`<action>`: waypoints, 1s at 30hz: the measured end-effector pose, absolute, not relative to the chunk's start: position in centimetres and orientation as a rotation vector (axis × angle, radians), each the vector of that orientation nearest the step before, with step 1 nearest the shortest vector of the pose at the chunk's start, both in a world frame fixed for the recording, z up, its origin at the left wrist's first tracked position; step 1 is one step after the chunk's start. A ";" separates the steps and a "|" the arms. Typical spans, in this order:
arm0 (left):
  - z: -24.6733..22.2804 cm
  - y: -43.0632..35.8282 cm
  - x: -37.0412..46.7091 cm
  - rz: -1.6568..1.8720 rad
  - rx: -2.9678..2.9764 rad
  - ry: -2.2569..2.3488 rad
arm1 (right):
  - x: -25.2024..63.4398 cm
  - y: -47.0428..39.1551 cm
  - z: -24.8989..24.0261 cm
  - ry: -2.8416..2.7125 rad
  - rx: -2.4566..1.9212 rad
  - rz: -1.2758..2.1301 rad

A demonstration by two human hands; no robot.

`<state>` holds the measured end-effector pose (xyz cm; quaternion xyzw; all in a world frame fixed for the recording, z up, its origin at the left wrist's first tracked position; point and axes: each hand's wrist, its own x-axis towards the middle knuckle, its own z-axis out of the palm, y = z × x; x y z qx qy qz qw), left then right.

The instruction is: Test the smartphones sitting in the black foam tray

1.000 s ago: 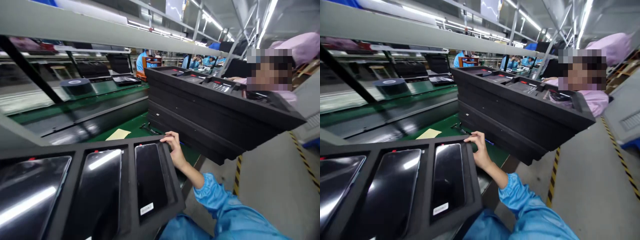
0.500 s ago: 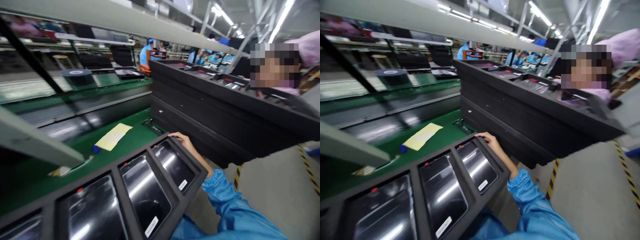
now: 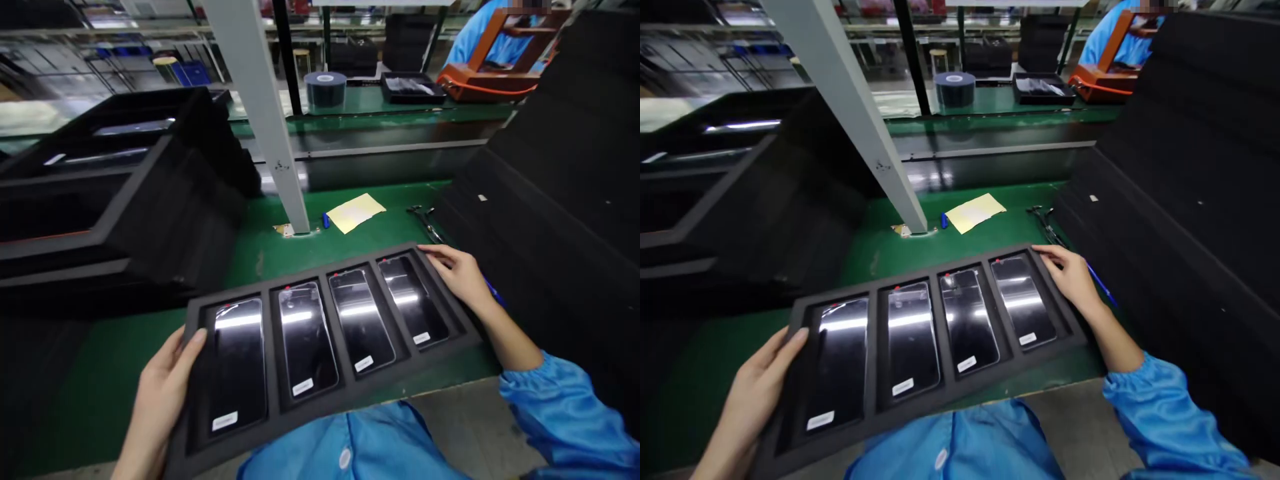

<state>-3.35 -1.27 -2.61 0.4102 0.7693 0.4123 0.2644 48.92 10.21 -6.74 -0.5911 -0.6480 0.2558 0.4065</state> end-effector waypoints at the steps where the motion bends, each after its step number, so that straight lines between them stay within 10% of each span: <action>1: -3.1 -1.5 -3.7 1.115 1.078 2.071 | 48.6 10.5 -6.3 -1.623 -1.501 0.615; 13: -5.6 3.6 -0.6 0.800 2.012 1.957 | 46.2 3.7 -6.7 -1.806 -1.821 -0.091; 30: -2.8 8.9 3.0 0.265 2.258 1.839 | 43.0 2.6 -5.1 -1.605 -2.085 -0.043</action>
